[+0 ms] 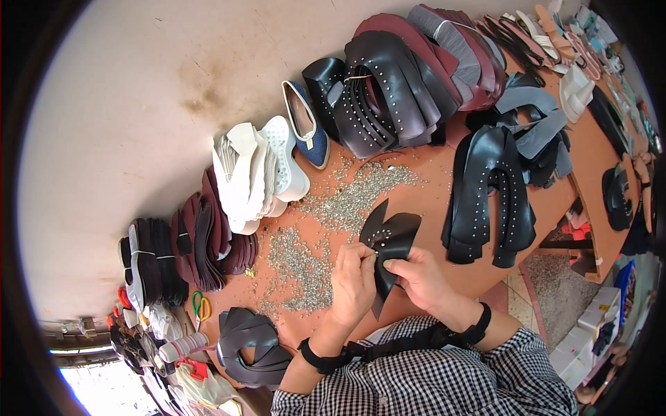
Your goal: The recorder is assembling leather shoe uppers by carefully aligning and pressing them together at a workbench in a factory setting.
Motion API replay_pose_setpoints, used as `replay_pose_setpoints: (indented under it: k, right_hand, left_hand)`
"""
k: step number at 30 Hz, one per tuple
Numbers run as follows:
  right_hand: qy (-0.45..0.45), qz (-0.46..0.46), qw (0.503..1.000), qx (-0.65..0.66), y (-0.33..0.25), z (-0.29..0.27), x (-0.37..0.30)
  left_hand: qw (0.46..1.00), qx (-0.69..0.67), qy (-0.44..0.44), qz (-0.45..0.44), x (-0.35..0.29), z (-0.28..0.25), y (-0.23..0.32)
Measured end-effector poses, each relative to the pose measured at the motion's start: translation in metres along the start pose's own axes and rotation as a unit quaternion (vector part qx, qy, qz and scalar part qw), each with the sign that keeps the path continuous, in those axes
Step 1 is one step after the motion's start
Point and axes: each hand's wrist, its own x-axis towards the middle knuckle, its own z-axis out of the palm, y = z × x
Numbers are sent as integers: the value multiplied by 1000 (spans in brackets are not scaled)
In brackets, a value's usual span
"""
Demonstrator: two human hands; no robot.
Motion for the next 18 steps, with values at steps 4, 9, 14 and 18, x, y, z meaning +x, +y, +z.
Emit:
replay_pose_setpoints:
  k: [4, 9, 14, 18]
  right_hand:
    - [-11, -12, 1000, -22, -1, 0, 0]
    - [-18, -12, 999, -28, -3, 1, 0]
    - [-26, -3, 1000, -9, -3, -2, 0]
    - [-20, 11, 1000, 16, -5, 0, -1]
  left_hand:
    - [1000, -1, 9, -8, 0, 0, 2]
    - [1000, 5, 13, -1, 0, 0, 2]
    - [1000, 0, 1, -17, -1, -1, 2]
    - [1000, 12, 0, -8, -1, -1, 2]
